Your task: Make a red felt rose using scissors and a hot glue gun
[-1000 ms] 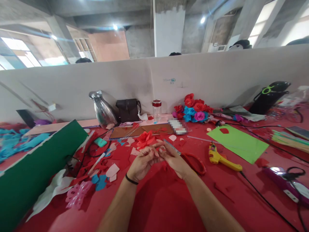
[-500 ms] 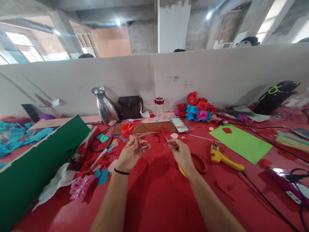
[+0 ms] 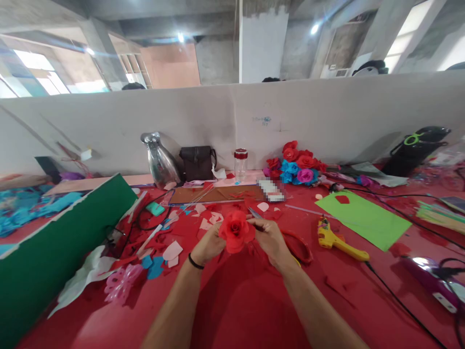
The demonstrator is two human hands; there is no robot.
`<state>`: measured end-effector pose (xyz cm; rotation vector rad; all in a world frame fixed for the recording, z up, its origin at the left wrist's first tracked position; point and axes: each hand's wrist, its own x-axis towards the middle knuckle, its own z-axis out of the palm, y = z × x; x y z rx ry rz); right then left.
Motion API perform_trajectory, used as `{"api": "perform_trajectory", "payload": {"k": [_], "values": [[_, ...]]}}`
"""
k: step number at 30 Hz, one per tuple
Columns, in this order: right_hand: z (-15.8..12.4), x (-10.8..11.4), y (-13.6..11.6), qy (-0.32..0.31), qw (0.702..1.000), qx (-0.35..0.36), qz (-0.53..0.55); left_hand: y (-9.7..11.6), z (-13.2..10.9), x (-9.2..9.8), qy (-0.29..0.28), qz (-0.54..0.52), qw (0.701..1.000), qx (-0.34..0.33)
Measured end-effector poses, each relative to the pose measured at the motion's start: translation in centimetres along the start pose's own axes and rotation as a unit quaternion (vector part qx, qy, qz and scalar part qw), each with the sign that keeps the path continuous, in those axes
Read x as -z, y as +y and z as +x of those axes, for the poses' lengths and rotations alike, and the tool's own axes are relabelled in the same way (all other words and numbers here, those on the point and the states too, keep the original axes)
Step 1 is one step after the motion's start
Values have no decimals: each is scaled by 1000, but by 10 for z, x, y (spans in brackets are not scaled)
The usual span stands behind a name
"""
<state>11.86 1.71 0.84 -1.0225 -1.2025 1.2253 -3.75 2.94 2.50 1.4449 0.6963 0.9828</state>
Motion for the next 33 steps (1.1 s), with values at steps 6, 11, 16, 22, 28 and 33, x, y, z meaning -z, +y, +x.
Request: {"api": "perform_trajectory", "payload": {"k": [6,11,16,22,28,33], "values": [[3,3,1,55,998,-29,21,-11,2,5,-33,43,998,-19],[3,-2,6,8,999,-24,-30,-11,0,4,-5,66,998,-15],[0,-2,1,-23,994,20,-103,-8,-3,4,-24,-45,999,18],[-1,11,-4,123,912,16,-392,-2,-1,18,89,-182,979,-26],[0,22,-14,194,848,-8,-494,-3,6,48,286,-248,920,-101],[3,20,-3,143,889,43,-434,4,0,42,227,-285,930,-50]]}}
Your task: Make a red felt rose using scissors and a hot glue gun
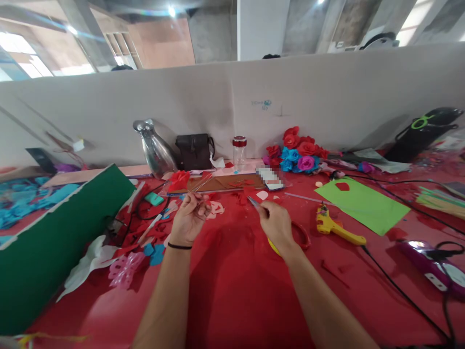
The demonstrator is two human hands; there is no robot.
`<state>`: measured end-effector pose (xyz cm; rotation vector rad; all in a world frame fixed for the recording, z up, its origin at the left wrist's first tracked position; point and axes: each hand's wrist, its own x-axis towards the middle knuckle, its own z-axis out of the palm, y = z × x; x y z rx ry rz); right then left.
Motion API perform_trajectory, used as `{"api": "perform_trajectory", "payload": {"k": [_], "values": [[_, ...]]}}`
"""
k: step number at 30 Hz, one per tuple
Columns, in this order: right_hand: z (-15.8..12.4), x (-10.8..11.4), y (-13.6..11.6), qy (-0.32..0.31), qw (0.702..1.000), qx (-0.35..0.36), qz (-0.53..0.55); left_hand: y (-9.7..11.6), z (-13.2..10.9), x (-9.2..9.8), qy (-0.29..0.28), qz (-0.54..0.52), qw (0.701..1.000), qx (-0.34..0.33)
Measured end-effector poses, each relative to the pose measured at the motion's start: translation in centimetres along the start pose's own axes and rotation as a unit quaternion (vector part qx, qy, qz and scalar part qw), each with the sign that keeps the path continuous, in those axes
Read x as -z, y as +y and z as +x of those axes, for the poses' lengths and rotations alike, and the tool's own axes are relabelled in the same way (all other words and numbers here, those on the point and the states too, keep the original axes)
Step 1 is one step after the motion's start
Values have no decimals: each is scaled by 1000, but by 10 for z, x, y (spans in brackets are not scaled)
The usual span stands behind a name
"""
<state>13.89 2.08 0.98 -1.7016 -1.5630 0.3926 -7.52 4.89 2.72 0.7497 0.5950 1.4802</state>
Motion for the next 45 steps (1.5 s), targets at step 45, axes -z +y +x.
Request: {"api": "perform_trajectory", "payload": {"k": [45], "values": [[-17,-14,-14,-270,954,123,-50,-41,-4,-10,-31,190,981,17]]}}
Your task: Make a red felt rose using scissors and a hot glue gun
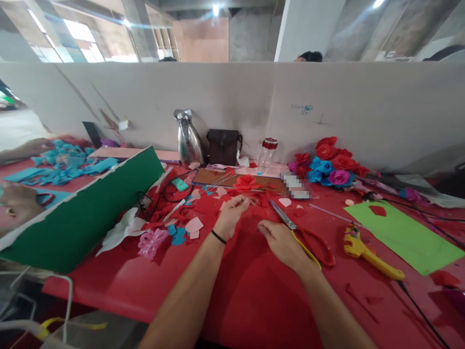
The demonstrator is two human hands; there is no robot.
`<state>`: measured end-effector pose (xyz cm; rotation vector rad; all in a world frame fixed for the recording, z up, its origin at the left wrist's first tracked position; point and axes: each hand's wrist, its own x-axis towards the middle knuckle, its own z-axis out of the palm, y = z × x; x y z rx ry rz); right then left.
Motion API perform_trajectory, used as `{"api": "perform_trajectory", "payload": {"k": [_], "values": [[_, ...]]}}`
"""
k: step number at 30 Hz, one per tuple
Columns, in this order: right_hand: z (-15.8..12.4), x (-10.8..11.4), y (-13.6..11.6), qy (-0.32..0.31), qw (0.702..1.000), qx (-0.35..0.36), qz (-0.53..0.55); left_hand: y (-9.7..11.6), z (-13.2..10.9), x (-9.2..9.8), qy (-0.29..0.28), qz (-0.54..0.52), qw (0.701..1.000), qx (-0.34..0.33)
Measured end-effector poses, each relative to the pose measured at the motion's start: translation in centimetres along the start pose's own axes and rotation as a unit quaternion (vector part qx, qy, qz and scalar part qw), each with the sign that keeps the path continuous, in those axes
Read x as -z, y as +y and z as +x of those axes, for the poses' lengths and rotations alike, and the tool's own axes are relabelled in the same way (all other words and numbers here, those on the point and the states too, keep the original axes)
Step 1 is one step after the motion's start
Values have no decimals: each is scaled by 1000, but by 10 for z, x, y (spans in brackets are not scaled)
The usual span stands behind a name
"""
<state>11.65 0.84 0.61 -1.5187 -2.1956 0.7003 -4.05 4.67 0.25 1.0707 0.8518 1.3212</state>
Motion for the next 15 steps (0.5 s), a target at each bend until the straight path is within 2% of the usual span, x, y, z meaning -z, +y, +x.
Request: {"api": "perform_trajectory", "payload": {"k": [3,6,11,13,15], "values": [[0,2,7,-3,997,-19,-74,-3,5,1,69,90,993,-46],[-4,12,14,19,981,-71,-180,13,3,12,88,121,988,-48],[-33,38,35,79,954,-135,-256,61,-24,52,110,146,980,-77],[-48,49,48,91,938,-180,-281,75,-42,71,140,158,975,-63],[-59,57,59,107,928,-192,-300,84,-61,89,182,147,971,-51]]}}
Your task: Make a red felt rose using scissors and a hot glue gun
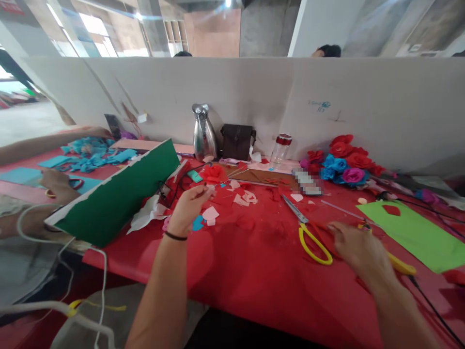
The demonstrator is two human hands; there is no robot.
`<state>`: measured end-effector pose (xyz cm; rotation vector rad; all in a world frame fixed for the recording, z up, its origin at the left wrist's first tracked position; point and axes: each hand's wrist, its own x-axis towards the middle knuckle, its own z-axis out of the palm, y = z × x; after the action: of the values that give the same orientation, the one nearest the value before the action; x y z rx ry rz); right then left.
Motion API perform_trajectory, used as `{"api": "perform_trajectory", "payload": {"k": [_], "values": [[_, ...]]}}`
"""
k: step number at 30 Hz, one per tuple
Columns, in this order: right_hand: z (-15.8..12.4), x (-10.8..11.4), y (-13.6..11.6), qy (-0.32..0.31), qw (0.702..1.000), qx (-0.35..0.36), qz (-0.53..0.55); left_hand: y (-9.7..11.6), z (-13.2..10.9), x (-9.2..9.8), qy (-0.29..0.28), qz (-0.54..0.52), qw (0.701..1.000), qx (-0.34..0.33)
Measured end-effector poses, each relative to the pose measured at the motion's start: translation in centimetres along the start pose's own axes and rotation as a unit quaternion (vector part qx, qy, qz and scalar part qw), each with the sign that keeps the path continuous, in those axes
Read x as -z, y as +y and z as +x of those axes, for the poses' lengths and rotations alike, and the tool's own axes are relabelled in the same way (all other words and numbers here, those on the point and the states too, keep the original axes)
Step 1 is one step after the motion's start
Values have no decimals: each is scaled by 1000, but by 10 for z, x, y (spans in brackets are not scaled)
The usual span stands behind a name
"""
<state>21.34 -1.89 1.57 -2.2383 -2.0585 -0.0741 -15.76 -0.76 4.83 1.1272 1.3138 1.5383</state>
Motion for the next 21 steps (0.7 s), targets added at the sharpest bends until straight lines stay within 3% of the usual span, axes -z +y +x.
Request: {"api": "perform_trajectory", "payload": {"k": [3,5,9,12,14,17,21], "values": [[-2,8,-3,103,992,69,-4,-3,-18,28,86,-32,996,-17],[-5,17,-33,142,981,131,24,-11,-32,36,135,-40,989,-49],[-17,27,-143,11,946,289,146,-35,-59,34,216,-64,970,-92],[-26,17,-225,-35,913,364,182,-54,-72,29,236,-54,963,-121],[-30,6,-262,-52,907,387,158,-62,-77,28,246,-44,959,-134],[-35,-9,-288,-45,912,389,124,-65,-79,30,249,-40,958,-138],[-38,-23,-291,-17,903,401,155,-64,-78,32,232,-39,961,-143]]}}
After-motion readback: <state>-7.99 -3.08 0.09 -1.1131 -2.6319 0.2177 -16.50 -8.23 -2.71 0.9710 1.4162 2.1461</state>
